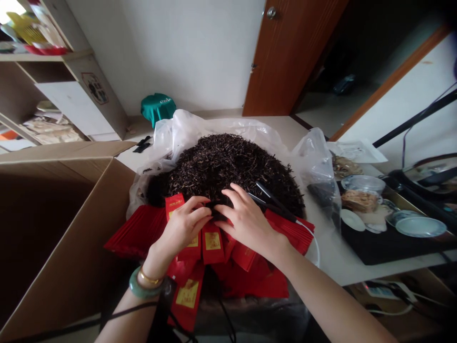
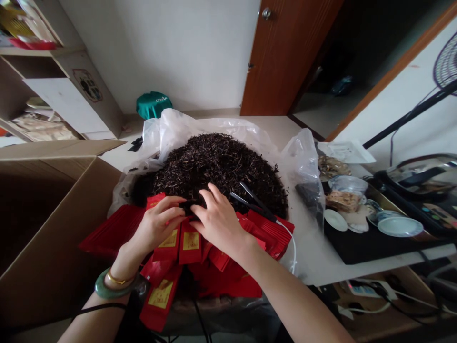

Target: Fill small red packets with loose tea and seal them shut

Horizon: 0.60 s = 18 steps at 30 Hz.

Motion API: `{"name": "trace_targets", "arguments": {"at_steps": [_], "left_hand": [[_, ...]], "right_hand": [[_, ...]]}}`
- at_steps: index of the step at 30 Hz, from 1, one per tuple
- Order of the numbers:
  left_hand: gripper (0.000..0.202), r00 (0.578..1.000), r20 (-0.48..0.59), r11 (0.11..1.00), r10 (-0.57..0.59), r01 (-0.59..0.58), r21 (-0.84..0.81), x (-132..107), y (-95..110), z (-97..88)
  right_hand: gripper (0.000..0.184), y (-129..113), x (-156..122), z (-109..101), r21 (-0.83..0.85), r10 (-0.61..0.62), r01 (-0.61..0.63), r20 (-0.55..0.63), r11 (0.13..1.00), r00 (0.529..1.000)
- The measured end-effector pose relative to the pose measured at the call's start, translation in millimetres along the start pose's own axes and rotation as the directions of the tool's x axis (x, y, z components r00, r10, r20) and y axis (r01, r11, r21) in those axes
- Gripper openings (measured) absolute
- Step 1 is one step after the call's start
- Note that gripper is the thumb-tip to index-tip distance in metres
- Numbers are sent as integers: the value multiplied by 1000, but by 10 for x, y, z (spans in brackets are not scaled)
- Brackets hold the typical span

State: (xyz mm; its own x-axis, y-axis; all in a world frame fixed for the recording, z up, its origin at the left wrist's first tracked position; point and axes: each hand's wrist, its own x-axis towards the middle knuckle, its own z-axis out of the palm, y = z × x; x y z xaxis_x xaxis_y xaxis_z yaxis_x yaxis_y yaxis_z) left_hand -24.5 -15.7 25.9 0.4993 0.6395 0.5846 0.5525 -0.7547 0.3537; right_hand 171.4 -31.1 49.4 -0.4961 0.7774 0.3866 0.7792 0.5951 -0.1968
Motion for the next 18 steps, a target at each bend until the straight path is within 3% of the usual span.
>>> {"name": "trace_targets", "arguments": {"at_steps": [5,12,18], "left_hand": [[16,1000,23,1000,4,-4,5,1,9,23],[15,1000,-21,1000,-9,9,23,-3,-20,23],[13,1000,-13,1000,-19,19,-10,-9,-16,20]], "right_hand": [[24,43,-11,16,5,2,-2,44,1000,999],[13,66,1,-102,107,-31,42,-103,993,994],[11,75,3,-62,19,-41,42,-31,999,999]]}}
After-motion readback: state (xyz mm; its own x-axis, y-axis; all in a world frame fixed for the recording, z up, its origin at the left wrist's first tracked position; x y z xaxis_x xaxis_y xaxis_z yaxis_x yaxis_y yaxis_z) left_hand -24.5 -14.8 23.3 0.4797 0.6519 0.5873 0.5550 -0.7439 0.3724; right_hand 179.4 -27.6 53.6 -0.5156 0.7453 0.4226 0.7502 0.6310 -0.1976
